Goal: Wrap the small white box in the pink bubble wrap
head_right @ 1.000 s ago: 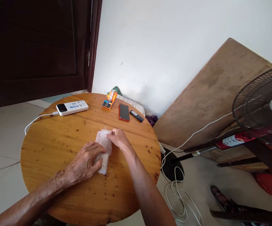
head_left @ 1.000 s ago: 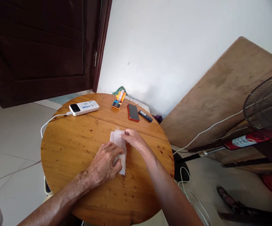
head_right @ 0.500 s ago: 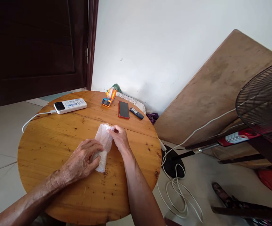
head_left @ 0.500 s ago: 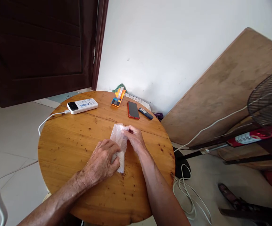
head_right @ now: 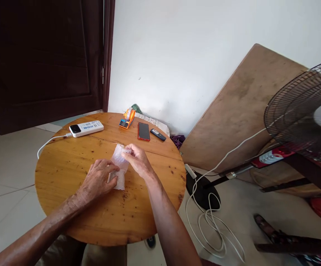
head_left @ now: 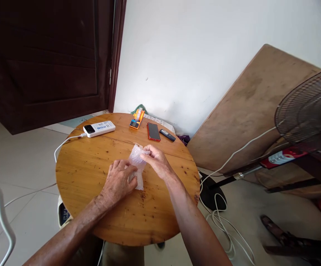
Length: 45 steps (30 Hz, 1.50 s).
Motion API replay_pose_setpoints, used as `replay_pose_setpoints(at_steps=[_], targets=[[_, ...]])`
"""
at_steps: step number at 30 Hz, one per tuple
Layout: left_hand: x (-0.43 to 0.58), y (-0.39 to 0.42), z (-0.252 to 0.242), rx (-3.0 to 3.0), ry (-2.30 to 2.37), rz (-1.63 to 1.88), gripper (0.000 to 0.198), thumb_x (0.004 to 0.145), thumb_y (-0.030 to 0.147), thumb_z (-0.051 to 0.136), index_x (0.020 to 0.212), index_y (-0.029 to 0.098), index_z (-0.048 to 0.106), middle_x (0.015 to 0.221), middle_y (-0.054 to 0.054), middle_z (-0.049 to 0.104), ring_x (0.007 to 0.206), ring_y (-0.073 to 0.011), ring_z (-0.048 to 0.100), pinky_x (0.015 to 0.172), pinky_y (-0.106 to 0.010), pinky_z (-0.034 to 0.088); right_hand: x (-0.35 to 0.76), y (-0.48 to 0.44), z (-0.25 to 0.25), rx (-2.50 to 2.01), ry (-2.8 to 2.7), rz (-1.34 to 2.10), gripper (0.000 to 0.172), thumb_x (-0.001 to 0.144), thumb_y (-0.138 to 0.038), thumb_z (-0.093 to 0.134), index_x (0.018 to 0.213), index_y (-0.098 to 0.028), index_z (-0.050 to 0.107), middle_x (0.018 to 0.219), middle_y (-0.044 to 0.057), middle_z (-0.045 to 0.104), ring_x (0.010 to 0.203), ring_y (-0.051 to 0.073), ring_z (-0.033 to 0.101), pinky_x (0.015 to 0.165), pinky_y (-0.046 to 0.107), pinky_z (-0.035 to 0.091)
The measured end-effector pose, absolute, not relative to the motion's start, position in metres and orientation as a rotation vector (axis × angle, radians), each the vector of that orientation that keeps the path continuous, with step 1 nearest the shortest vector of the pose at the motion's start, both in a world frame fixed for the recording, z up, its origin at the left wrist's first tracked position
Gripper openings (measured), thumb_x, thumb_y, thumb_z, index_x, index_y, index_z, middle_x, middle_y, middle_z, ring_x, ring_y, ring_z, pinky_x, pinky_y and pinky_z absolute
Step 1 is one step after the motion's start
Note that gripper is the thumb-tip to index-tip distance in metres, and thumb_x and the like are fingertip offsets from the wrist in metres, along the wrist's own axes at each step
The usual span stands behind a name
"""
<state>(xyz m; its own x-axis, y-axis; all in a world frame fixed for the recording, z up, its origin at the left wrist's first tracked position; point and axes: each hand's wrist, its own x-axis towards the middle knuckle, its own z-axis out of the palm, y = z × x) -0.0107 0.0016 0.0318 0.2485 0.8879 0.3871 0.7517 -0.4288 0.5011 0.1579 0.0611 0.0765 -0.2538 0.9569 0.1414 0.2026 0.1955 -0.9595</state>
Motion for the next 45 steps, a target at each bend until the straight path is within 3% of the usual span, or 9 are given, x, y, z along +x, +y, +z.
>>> replay_pose_setpoints(at_steps=[8,15,19,22,27,31,34,39,45], targets=[[-0.007,-0.002,0.02,2.088,1.618,1.117,0.025,0.075,0.019,0.061,0.099,0.019,0.064,0.104,-0.009,0.06,0.097,-0.0276,0.054,0.089,-0.045,0.047,0.163,0.047,0.085,-1.089,-1.798,1.155,0.02,0.075,-0.036,0.066,0.08,-0.021,0.054,0.073,-0.006,0.046,0.065,0.011,0.039,0.061,0.023,0.03],[-0.005,-0.001,0.01,1.775,1.594,1.283,0.042,0.071,0.023,0.065,0.11,0.018,0.05,0.108,-0.009,0.055,0.1,-0.0254,0.059,0.088,-0.042,0.052,0.156,0.045,0.077,-0.935,-1.616,1.424,0.022,0.072,-0.036,0.067,0.076,-0.021,0.051,0.068,-0.006,0.045,0.063,0.012,0.039,0.063,0.024,0.031],[-0.008,0.002,0.012,1.724,1.571,1.213,0.058,0.069,0.023,0.067,0.123,0.018,0.047,0.112,-0.01,0.057,0.102,-0.0256,0.061,0.087,-0.041,0.053,0.16,0.021,0.075,-0.986,-1.627,1.347,0.022,0.074,-0.036,0.067,0.076,-0.022,0.051,0.072,-0.004,0.052,0.072,0.014,0.05,0.07,0.025,0.038],[-0.013,0.007,0.019,1.799,1.483,1.083,0.064,0.07,0.02,0.065,0.131,0.02,0.046,0.118,-0.009,0.058,0.094,-0.0227,0.063,0.084,-0.039,0.053,0.162,0.0,0.077,-1.035,-1.724,1.281,0.016,0.079,-0.033,0.064,0.079,-0.022,0.052,0.093,0.0,0.065,0.092,0.02,0.06,0.081,0.03,0.043],[-0.019,0.014,0.025,1.934,1.255,1.011,0.041,0.072,0.014,0.062,0.112,0.02,0.06,0.109,-0.005,0.064,0.091,-0.0186,0.063,0.082,-0.031,0.051,0.161,-0.017,0.079,-1.041,-1.875,1.051,0.003,0.085,-0.022,0.055,0.082,-0.023,0.054,0.116,0.003,0.068,0.111,0.022,0.061,0.091,0.034,0.046],[-0.022,0.014,0.02,1.936,1.245,1.059,0.019,0.075,0.019,0.062,0.094,0.021,0.061,0.099,-0.002,0.065,0.097,-0.0194,0.063,0.083,-0.03,0.051,0.159,-0.025,0.071,-1.032,-1.982,0.815,0.011,0.083,-0.013,0.052,0.084,-0.023,0.055,0.122,0.005,0.066,0.115,0.02,0.06,0.097,0.033,0.044],[-0.024,0.008,0.018,1.961,1.251,1.103,0.009,0.079,0.021,0.058,0.088,0.021,0.062,0.111,-0.006,0.065,0.112,-0.0219,0.06,0.092,-0.034,0.05,0.157,-0.035,0.06,-1.042,-2.028,0.679,0.014,0.085,-0.01,0.05,0.084,-0.024,0.055,0.128,0.007,0.063,0.119,0.021,0.058,0.099,0.035,0.044],[-0.031,-0.002,0.018,2.088,1.194,1.081,0.03,0.087,0.02,0.048,0.112,0.02,0.064,0.116,-0.01,0.067,0.11,-0.0222,0.062,0.1,-0.042,0.049,0.155,-0.045,0.049,-1.022,-2.116,0.466,0.017,0.085,-0.008,0.05,0.085,-0.025,0.056,0.127,0.007,0.064,0.118,0.023,0.058,0.097,0.04,0.046],[-0.06,-0.019,0.011,2.264,1.194,0.957,0.049,0.083,0.016,0.05,0.13,0.024,0.059,0.142,-0.01,0.054,0.13,-0.0271,0.051,0.109,-0.046,0.043,0.154,-0.047,0.039,-0.994,-2.224,0.236,0.022,0.088,-0.006,0.045,0.091,-0.024,0.057,0.13,0.008,0.063,0.122,0.023,0.056,0.097,0.043,0.046]])
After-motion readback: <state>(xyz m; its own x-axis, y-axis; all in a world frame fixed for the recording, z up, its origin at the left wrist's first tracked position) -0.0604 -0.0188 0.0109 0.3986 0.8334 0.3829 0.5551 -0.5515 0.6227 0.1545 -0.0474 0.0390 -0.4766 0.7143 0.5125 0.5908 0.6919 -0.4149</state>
